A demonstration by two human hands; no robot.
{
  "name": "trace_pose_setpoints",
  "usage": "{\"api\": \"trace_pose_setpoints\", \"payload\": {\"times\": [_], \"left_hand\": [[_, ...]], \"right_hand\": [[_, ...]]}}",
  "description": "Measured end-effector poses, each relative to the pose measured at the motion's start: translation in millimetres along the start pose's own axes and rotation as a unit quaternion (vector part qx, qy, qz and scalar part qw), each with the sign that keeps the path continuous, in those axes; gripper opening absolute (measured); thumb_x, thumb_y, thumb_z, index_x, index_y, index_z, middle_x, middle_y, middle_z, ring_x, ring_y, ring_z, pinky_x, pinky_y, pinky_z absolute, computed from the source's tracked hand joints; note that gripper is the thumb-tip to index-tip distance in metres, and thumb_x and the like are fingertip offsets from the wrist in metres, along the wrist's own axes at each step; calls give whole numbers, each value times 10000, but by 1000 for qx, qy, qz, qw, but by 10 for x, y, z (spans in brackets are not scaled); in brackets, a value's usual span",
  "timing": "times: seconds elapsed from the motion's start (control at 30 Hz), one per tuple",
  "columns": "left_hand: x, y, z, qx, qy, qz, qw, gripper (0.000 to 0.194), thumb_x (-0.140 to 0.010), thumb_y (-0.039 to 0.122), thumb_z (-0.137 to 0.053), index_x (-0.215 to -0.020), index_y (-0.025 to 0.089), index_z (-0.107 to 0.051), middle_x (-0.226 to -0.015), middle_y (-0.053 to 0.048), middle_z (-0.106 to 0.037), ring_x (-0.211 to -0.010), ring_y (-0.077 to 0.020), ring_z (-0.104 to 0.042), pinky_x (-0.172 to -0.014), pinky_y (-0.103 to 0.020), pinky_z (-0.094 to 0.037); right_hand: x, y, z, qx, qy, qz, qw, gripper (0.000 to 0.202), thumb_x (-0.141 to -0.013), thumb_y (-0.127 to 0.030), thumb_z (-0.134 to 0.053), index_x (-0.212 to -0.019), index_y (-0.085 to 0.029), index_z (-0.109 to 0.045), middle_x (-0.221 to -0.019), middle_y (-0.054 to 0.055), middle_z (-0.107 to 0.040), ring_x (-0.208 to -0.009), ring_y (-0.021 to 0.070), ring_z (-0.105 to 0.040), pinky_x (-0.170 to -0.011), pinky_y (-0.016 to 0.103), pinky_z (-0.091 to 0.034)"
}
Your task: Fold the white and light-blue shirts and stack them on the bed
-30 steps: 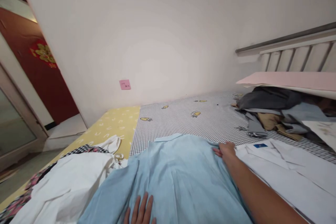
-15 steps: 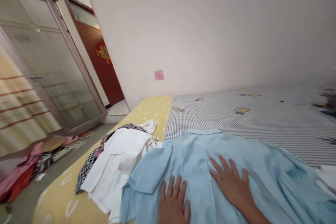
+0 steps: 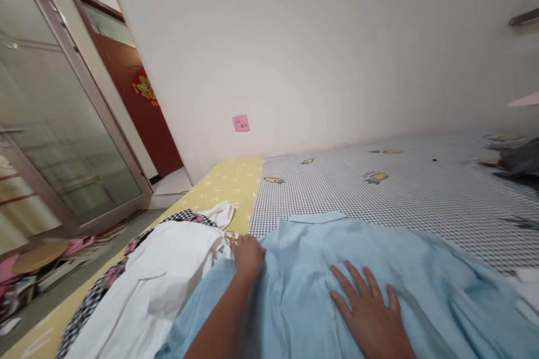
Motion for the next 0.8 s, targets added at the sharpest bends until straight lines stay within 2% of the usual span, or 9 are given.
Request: {"api": "trace_pose_setpoints", "payload": {"times": [0.07, 0.2, 0.33, 0.43, 0.5, 0.57, 0.63, 0.73, 0.8], "left_hand": [[-40, -101, 42, -3, 10, 24, 1000, 245, -887, 256, -547, -1049, 144, -691, -1145, -158, -719, -1159, -306, -629, -1009, -463, -435], [-126, -320, 212, -30, 40, 66, 997, 294, -917, 214, -475, -1133, 103, -642, -1171, -194, -685, -1172, -330, -613, -958, -451, -452], [-153, -131, 243, -52, 25, 58, 997, 389, -909, 93, -369, -1172, 103, -655, -1365, -221, -613, -1303, -364, -544, -1020, -535, -441], [154, 514, 360, -48, 103, -82, 990, 564, -921, 64, -309, -1446, 179, -483, -1630, -147, -318, -1524, -329, -241, -1194, -637, -225], [626, 1027, 385, -21, 168, -264, 950, 619, -961, 114, -312, -1566, 229, -263, -1676, -103, -183, -1558, -266, -114, -1248, -599, -120], [1118, 1292, 169, 12, 136, -438, 889, 604, -1013, 266, -343, -1584, 307, -153, -1685, -44, -168, -1558, -208, -119, -1270, -515, -131], [1226, 1168, -197, 37, 30, -474, 879, 594, -1010, 455, -382, -1567, 367, -196, -1661, -6, -265, -1536, -186, -217, -1265, -479, -191], [586, 434, -619, 45, -62, -233, 969, 557, -1007, 433, -395, -1538, 273, -340, -1656, -76, -256, -1531, -245, -222, -1244, -467, -252], [191, 142, -714, 42, -74, -139, 987, 557, -1006, 411, -390, -1531, 225, -365, -1661, -96, -233, -1538, -281, -175, -1249, -466, -229]], "right_hand": [[3, -1, 4, -6, 4, 4, 1000, 534, -944, -554, -387, -1460, -448, -475, -1588, -38, -416, -1489, 367, -293, -1163, 706, -148], [12, 1, 17, -16, 3, 3, 1000, 543, -948, -558, -392, -1468, -428, -474, -1599, -15, -402, -1496, 381, -272, -1164, 714, -134], [3, -17, 57, -16, -12, -2, 1000, 544, -945, -549, -408, -1474, -432, -462, -1606, -17, -386, -1496, 376, -276, -1166, 707, -143], [2, -25, 83, -12, -24, -6, 1000, 546, -949, -541, -408, -1484, -436, -442, -1615, -29, -363, -1502, 373, -266, -1167, 700, -154], [8, -32, 91, -8, -29, -4, 1000, 542, -954, -531, -404, -1485, -427, -445, -1618, -24, -357, -1505, 374, -257, -1166, 700, -157], [15, -34, 85, -8, -33, -2, 999, 535, -955, -523, -407, -1477, -420, -462, -1617, -16, -363, -1506, 376, -255, -1164, 704, -157], [17, -28, 75, -8, -34, -1, 999, 537, -954, -522, -406, -1479, -421, -459, -1617, -15, -362, -1505, 377, -255, -1162, 708, -157], [12, -16, 63, -5, -31, 0, 999, 552, -956, -534, -396, -1497, -428, -426, -1624, -17, -350, -1506, 382, -247, -1160, 712, -154], [11, -15, 59, -2, -36, 1, 999, 554, -964, -538, -384, -1505, -422, -414, -1630, -11, -340, -1510, 384, -235, -1162, 708, -147]]}}
Point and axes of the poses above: each hand's wrist, its own x-axis away from the middle knuckle, its own z-axis out of the back of the hand, y = z × x, the point moved 10 cm from there along -x, towards the middle knuckle
